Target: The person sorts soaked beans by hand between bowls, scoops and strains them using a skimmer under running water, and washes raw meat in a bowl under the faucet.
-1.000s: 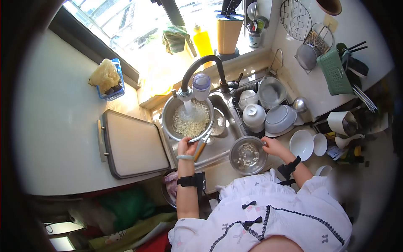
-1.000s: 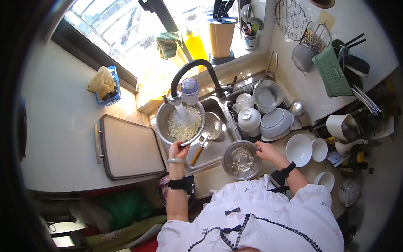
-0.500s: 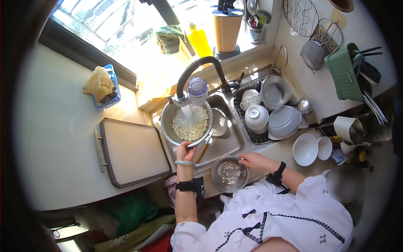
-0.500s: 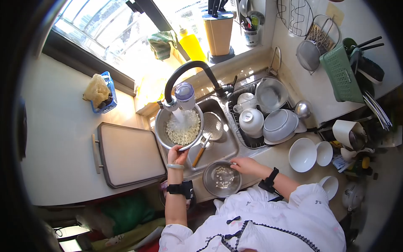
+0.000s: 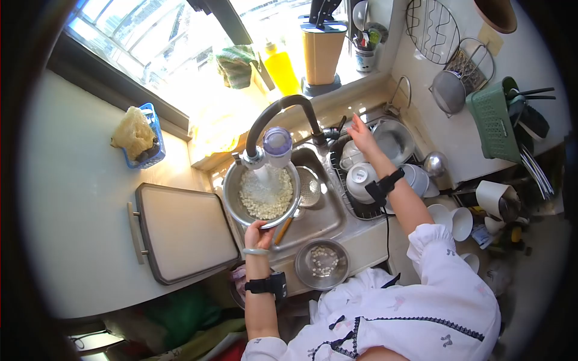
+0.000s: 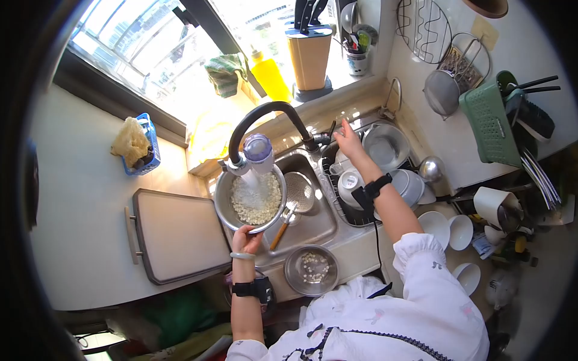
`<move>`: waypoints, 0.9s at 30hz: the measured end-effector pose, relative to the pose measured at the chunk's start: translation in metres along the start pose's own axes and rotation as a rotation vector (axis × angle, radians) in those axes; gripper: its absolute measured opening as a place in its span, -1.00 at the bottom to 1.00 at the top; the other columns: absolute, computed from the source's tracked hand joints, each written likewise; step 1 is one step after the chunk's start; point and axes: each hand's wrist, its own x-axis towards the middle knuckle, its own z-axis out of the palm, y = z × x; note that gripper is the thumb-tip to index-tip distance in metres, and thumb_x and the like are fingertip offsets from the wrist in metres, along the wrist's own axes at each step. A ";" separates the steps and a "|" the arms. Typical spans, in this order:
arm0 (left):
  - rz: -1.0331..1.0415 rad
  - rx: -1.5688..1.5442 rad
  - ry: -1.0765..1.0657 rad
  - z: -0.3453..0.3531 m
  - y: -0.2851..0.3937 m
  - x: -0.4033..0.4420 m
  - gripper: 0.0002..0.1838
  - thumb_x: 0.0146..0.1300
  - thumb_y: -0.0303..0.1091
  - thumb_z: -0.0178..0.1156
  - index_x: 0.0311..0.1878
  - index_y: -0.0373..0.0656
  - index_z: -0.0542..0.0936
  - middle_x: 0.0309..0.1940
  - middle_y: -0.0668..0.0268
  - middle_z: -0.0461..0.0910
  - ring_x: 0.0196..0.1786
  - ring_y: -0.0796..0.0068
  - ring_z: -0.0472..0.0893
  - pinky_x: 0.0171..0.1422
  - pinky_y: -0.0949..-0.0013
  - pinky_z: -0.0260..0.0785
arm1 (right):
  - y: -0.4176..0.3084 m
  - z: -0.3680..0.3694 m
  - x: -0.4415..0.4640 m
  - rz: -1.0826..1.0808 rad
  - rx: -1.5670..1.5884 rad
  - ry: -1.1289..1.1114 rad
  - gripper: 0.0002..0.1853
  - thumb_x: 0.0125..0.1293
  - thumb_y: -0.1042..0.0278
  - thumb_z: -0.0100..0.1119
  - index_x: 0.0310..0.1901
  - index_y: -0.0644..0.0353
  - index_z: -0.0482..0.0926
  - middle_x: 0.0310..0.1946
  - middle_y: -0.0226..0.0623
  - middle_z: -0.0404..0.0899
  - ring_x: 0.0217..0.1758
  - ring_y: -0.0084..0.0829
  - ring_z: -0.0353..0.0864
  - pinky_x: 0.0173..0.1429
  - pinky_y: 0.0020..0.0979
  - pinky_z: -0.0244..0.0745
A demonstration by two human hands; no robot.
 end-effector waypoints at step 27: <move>0.104 -0.099 0.139 -0.036 -0.023 -0.061 -0.65 -0.01 -0.72 -0.12 -0.07 -0.46 0.31 -0.07 -0.02 0.40 0.03 0.02 0.44 0.18 -0.08 0.33 | -0.020 0.021 -0.039 0.017 0.238 -0.154 -0.31 0.11 0.56 0.01 0.32 0.22 0.05 0.28 -0.12 0.11 0.30 -0.28 0.20 0.21 -0.37 0.25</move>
